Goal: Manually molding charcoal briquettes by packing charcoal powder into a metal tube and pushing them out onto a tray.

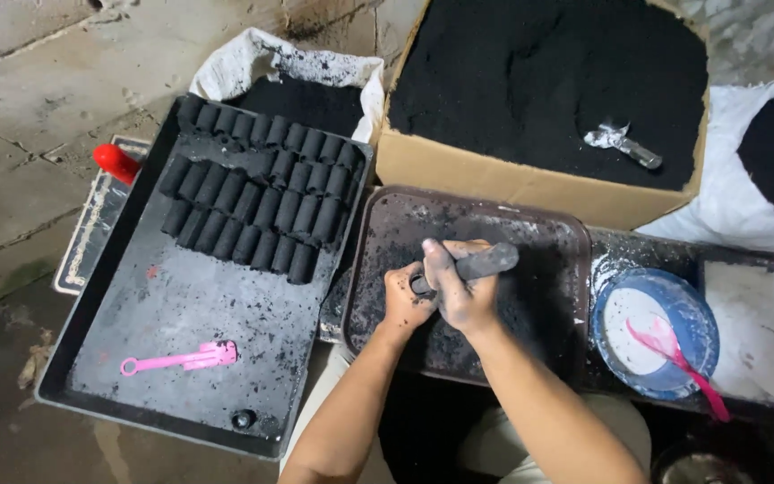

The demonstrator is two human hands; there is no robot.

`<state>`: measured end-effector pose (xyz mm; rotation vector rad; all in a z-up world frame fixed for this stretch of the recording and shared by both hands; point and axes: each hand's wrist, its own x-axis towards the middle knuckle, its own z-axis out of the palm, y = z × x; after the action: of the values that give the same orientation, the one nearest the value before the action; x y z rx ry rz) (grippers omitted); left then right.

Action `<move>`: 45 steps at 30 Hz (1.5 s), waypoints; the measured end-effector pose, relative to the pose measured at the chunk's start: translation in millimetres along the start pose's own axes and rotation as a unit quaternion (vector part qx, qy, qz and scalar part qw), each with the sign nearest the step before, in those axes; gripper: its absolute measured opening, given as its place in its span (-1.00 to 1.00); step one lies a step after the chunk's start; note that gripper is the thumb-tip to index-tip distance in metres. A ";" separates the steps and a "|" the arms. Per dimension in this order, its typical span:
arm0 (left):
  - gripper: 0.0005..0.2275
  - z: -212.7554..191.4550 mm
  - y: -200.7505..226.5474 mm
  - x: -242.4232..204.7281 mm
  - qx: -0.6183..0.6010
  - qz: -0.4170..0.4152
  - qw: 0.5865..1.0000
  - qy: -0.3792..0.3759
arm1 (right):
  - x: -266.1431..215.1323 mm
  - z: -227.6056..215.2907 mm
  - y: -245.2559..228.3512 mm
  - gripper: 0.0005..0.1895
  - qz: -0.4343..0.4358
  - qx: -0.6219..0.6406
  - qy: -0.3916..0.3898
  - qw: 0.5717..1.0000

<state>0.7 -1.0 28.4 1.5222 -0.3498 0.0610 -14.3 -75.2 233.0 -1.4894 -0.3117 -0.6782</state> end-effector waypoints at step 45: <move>-0.79 1.9 -13.1 -5.1 -0.018 0.029 0.999 -0.011 | -5.5 -1.6 -1.1 -0.38 0.031 -0.023 -0.027 0.999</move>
<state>-1.1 -2.7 14.5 1.4781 -0.4097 0.0828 -19.6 -75.5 230.5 -1.5567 -0.2918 -0.6008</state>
